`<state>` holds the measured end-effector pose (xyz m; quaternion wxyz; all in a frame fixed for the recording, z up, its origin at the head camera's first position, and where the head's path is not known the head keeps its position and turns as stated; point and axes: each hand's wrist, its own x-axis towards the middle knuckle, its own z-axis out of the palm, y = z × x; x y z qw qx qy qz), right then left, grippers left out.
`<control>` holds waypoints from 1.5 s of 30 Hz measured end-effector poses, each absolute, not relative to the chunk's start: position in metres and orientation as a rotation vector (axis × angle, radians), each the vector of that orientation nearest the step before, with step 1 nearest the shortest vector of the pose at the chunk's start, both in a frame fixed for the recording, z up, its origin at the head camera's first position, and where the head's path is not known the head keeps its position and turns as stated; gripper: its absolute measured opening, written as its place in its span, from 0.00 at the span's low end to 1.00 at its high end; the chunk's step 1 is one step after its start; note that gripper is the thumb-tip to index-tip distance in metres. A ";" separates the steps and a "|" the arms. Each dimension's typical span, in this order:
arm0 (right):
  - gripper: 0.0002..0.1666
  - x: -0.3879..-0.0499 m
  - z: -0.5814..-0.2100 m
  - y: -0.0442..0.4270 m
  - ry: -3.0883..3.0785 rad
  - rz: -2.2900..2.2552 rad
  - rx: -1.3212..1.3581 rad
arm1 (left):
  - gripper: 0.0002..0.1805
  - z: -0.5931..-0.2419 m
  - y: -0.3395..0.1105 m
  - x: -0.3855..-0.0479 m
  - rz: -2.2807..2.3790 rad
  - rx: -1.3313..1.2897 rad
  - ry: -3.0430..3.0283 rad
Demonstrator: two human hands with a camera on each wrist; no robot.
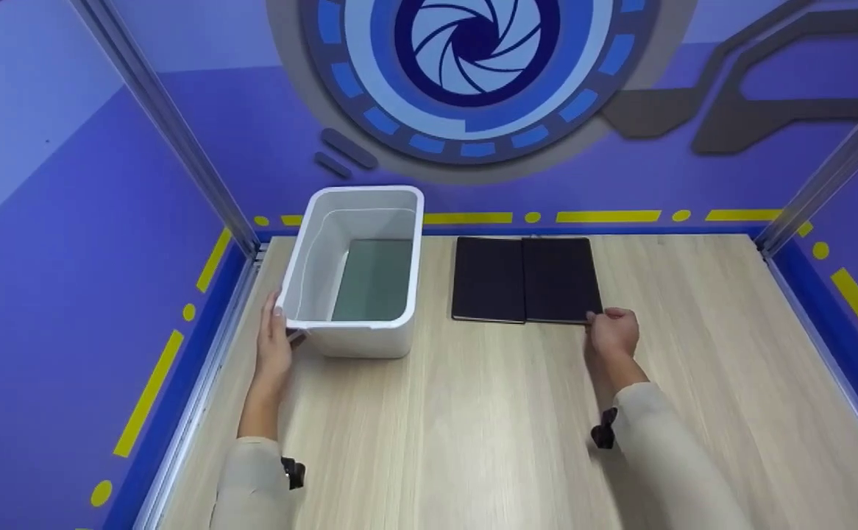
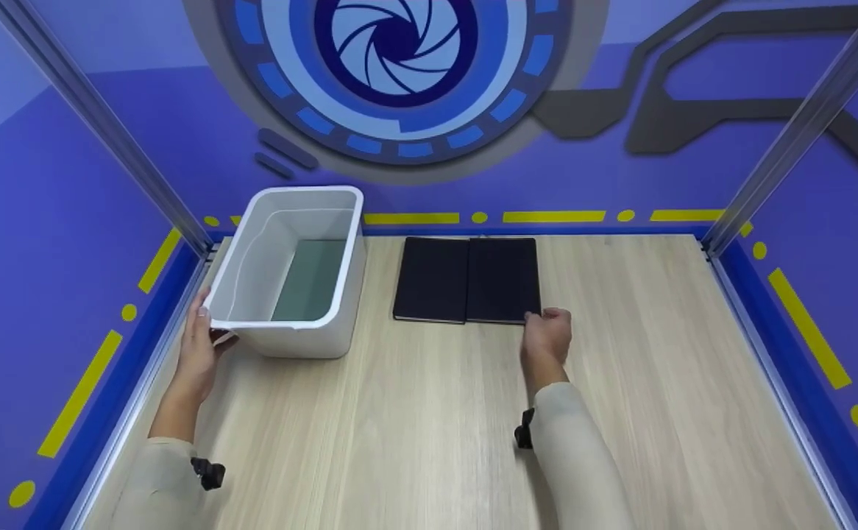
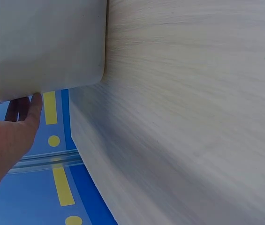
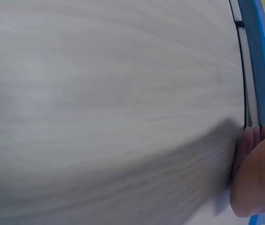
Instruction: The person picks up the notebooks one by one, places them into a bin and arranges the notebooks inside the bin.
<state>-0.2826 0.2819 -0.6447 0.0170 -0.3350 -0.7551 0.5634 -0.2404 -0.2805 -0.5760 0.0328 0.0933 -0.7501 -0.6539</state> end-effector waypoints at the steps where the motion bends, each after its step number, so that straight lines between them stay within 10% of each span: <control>1: 0.30 -0.283 -0.646 0.282 -2.324 1.778 -1.040 | 0.33 -0.576 -0.280 -0.241 -2.010 0.291 -2.313; 33: 0.33 -0.290 -0.630 0.268 -2.159 1.978 -1.022 | 0.32 -0.577 -0.282 -0.239 -1.977 0.229 -2.316; 45: 0.20 -0.290 -0.617 0.274 -2.334 1.842 -0.960 | 0.32 -0.577 -0.282 -0.241 -1.984 0.240 -2.319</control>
